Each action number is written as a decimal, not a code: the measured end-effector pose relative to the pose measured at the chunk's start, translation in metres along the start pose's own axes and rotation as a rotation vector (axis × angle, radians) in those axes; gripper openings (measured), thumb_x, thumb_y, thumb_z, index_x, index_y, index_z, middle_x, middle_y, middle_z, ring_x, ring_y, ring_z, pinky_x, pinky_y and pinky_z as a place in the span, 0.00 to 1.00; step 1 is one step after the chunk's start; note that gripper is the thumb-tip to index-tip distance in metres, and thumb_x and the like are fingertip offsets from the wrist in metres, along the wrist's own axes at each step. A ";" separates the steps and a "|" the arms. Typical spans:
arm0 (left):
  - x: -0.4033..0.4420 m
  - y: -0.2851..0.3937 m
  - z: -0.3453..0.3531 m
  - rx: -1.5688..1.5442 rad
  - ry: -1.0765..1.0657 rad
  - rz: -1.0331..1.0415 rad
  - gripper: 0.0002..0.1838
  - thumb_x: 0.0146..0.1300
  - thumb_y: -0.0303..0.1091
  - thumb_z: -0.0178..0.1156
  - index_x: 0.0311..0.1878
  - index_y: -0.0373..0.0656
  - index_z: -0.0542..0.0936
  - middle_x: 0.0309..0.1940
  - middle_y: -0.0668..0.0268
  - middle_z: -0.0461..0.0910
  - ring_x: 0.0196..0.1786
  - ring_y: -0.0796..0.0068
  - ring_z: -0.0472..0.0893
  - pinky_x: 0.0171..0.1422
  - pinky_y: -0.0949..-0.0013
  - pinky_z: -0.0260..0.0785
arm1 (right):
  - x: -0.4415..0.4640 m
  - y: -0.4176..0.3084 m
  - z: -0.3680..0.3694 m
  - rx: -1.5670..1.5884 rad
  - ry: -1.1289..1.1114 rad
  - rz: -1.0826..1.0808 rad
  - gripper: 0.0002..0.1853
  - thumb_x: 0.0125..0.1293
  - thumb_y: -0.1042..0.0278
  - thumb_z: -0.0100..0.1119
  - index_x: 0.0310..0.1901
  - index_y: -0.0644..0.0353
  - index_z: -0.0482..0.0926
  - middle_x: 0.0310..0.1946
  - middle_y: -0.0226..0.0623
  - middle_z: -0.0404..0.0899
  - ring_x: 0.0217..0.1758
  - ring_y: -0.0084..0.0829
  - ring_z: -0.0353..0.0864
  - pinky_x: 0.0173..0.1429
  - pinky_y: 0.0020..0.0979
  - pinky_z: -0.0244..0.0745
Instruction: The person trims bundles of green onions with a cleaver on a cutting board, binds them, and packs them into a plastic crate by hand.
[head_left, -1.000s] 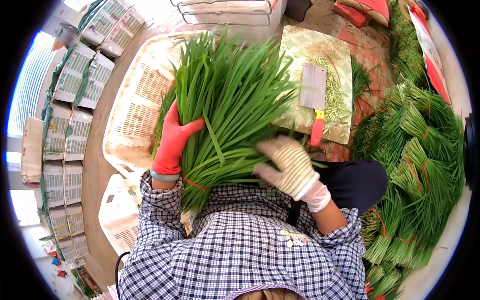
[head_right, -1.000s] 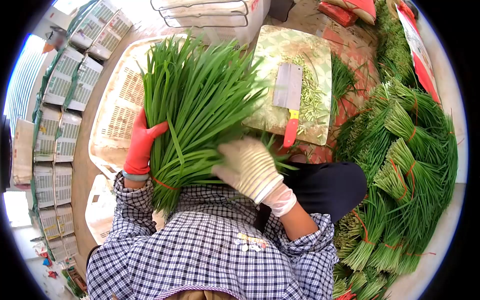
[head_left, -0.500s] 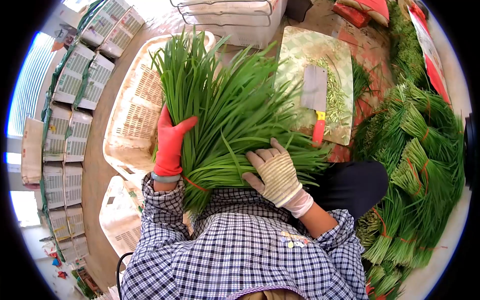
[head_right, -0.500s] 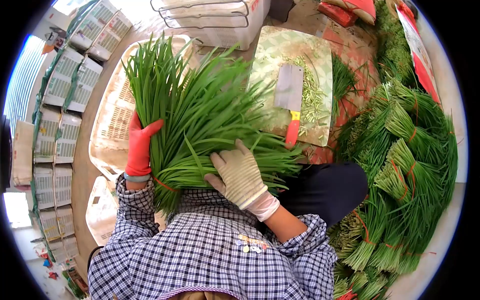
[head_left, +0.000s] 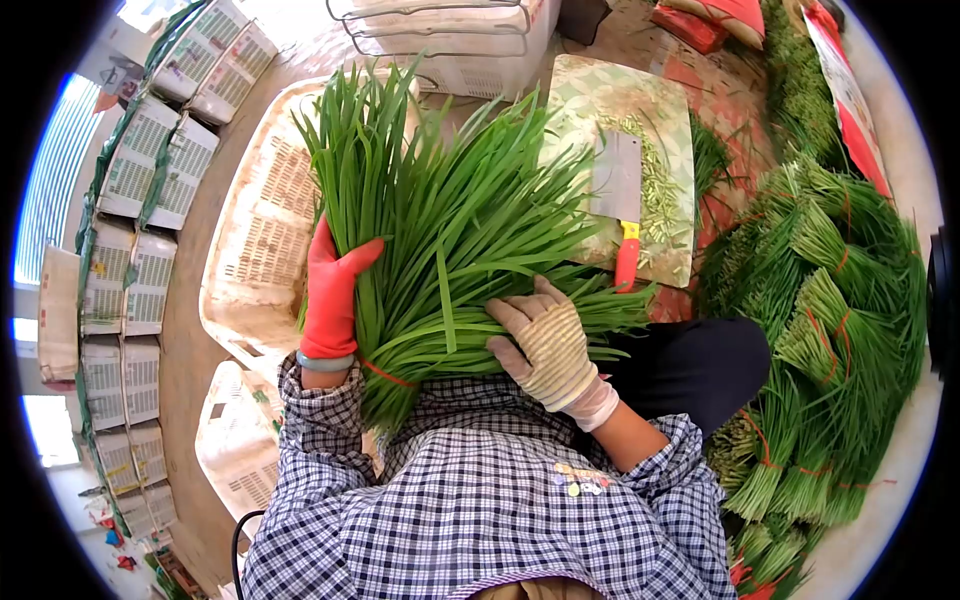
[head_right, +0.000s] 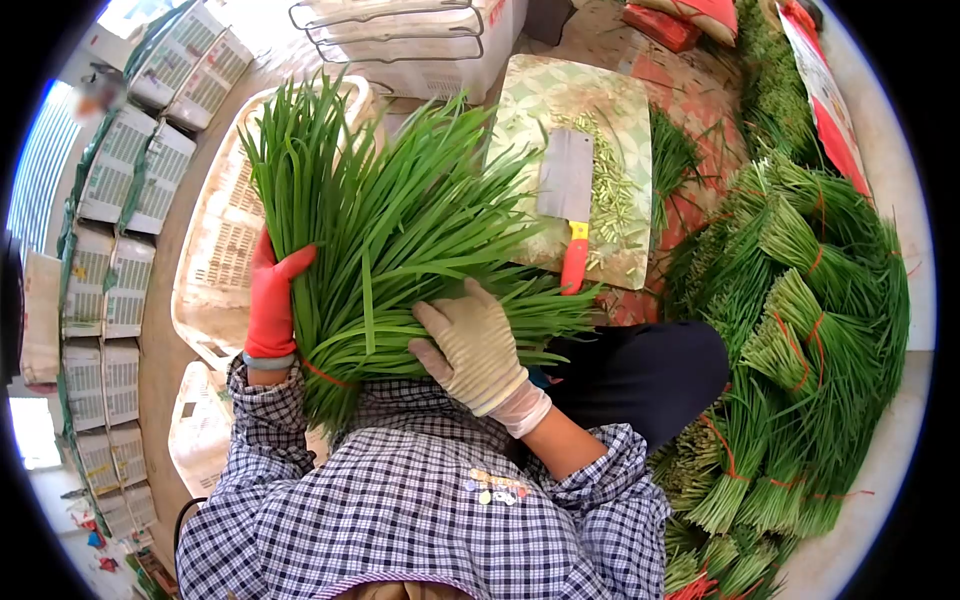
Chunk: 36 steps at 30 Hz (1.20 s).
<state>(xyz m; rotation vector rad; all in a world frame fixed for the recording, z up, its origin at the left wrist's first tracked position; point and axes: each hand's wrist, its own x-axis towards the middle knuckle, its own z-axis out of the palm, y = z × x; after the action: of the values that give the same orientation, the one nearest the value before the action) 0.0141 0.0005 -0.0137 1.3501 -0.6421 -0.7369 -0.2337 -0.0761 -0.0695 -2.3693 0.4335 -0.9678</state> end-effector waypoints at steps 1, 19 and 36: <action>0.000 0.000 -0.001 0.006 -0.007 -0.007 0.29 0.57 0.18 0.62 0.64 0.37 0.71 0.52 0.62 0.81 0.51 0.72 0.82 0.57 0.70 0.75 | 0.001 0.000 0.000 0.003 0.016 -0.004 0.22 0.67 0.53 0.57 0.52 0.64 0.77 0.35 0.47 0.80 0.41 0.50 0.79 0.54 0.52 0.73; 0.003 -0.004 0.004 0.057 -0.078 0.010 0.29 0.58 0.19 0.61 0.64 0.35 0.71 0.54 0.60 0.81 0.52 0.70 0.82 0.59 0.69 0.75 | 0.049 0.046 0.012 0.260 0.143 0.568 0.14 0.65 0.58 0.61 0.39 0.63 0.84 0.39 0.45 0.85 0.46 0.47 0.82 0.58 0.41 0.75; 0.005 -0.005 0.006 0.091 -0.076 -0.011 0.29 0.57 0.20 0.62 0.65 0.35 0.71 0.54 0.60 0.81 0.53 0.70 0.82 0.60 0.69 0.75 | 0.073 0.078 0.035 0.781 0.051 0.910 0.17 0.62 0.64 0.66 0.46 0.69 0.84 0.37 0.39 0.87 0.37 0.26 0.82 0.46 0.27 0.76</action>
<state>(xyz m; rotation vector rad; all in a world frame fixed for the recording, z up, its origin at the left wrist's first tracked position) 0.0125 -0.0075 -0.0181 1.4157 -0.7361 -0.7787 -0.1658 -0.1611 -0.0968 -1.2244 0.8561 -0.5826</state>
